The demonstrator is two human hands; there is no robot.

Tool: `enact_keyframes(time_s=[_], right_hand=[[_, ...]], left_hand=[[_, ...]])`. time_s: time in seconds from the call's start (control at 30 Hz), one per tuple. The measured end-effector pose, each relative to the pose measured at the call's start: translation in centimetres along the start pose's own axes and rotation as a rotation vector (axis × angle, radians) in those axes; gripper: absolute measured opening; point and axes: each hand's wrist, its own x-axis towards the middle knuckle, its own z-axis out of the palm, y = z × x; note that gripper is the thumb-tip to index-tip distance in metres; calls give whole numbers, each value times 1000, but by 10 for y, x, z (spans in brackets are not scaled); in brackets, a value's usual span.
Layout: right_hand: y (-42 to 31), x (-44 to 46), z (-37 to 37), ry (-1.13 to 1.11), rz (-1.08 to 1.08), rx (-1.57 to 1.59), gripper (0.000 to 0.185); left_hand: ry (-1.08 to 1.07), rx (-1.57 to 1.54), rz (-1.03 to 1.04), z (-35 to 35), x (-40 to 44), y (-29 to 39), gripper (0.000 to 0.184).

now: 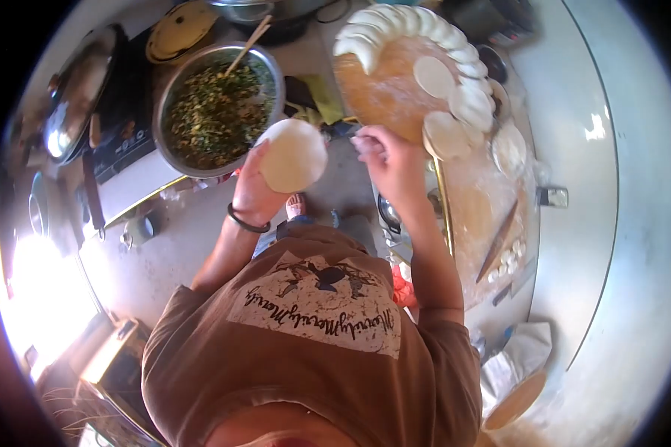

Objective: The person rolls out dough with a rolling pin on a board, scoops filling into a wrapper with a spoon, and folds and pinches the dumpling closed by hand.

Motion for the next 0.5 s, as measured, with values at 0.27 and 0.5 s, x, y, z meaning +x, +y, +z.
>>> enact_keyframes(time_s=[0.27,0.5], right_hand=[[-7,96,141,-354,-567,-722,26],[2,122,195,-657,-580,-840,15]], left_hand=[[326,-49,400,-59,-61,77,61],[425,-116,546,-61,-80,112,63]])
